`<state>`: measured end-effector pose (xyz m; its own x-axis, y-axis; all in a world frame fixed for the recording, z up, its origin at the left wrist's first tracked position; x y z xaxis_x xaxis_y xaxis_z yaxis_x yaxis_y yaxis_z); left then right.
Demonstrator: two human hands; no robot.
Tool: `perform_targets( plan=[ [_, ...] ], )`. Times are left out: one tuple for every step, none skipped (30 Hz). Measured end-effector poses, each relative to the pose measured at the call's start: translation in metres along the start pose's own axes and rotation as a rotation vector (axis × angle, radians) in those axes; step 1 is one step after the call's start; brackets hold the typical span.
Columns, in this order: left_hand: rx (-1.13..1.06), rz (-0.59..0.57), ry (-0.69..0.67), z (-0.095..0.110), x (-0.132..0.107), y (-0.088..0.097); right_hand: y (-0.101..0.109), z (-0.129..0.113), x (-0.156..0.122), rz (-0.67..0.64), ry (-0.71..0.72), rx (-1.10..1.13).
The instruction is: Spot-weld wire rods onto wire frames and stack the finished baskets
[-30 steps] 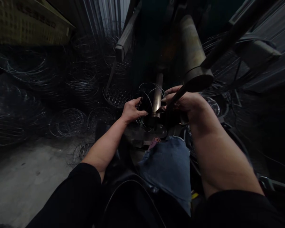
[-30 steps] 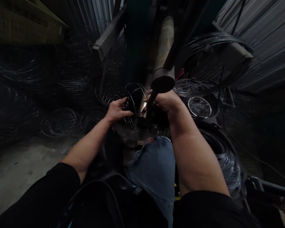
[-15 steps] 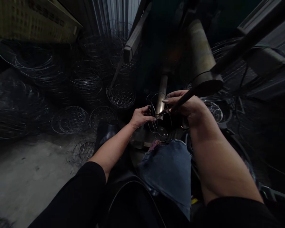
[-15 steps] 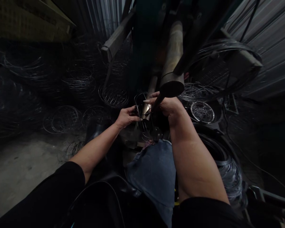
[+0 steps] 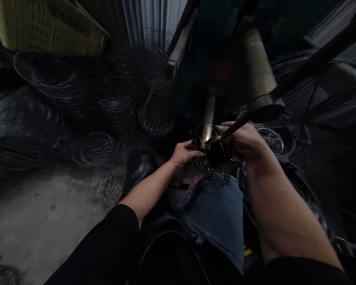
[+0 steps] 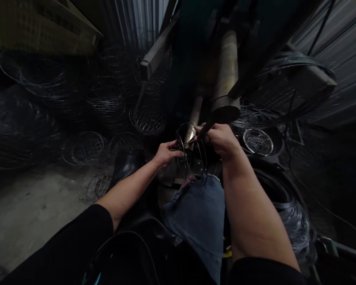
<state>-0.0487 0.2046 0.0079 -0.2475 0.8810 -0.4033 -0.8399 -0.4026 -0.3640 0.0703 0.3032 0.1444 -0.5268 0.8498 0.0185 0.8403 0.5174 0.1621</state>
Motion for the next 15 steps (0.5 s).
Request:
perform_targets(
  plan=[
    [0.012, -0.005, -0.01, 0.001, -0.001, 0.0, 0.005, 0.003, -0.007, 0.019, 0.001, 0.007],
    [0.021, -0.017, -0.021, 0.002, -0.001, -0.001, 0.011, 0.006, -0.015, 0.038, -0.012, 0.019],
    [0.025, -0.034, -0.031, 0.003, -0.002, -0.003, 0.017, 0.01, -0.025, 0.065, -0.03, 0.034],
    [0.026, -0.053, -0.041, 0.004, -0.003, -0.005, 0.023, 0.014, -0.036, 0.105, -0.05, 0.048],
    [0.025, -0.068, -0.051, 0.006, -0.005, -0.006, 0.03, 0.017, -0.048, 0.153, -0.066, 0.06],
    [0.022, -0.079, -0.058, 0.006, -0.006, -0.007, 0.037, 0.019, -0.06, 0.204, -0.077, 0.067],
    [0.017, -0.083, -0.063, 0.007, -0.006, -0.007, 0.044, 0.02, -0.074, 0.257, -0.084, 0.067],
    [0.01, -0.081, -0.065, 0.007, -0.007, -0.007, 0.05, 0.022, -0.087, 0.303, -0.089, 0.065],
    [0.002, -0.073, -0.066, 0.006, -0.007, -0.007, 0.054, 0.024, -0.101, 0.34, -0.098, 0.063],
    [-0.006, -0.066, -0.066, 0.005, -0.007, -0.006, 0.057, 0.026, -0.114, 0.363, -0.107, 0.063],
    [-0.013, -0.062, -0.067, 0.005, -0.007, -0.006, 0.059, 0.029, -0.127, 0.374, -0.113, 0.064],
    [-0.016, -0.061, -0.068, 0.004, -0.007, -0.006, 0.06, 0.033, -0.138, 0.373, -0.122, 0.063],
    [-0.017, -0.065, -0.07, 0.003, -0.007, -0.007, 0.06, 0.037, -0.149, 0.363, -0.13, 0.061],
    [-0.019, -0.071, -0.072, 0.003, -0.007, -0.008, 0.06, 0.041, -0.158, 0.342, -0.139, 0.058],
    [-0.019, -0.071, -0.075, 0.004, -0.007, -0.009, 0.058, 0.045, -0.167, 0.316, -0.147, 0.055]
  ],
)
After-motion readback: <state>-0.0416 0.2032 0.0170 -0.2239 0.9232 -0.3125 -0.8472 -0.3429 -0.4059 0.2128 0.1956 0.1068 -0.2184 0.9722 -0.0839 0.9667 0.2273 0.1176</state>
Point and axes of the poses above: each hand's wrist, its own x-axis towards the middle knuckle, its own y-axis out of the back of the hand, z = x × y, the point moved 9 cm from there along x, towards the middle knuckle, and after that the axes turned 12 degrees about y, right-handed, at the moved point
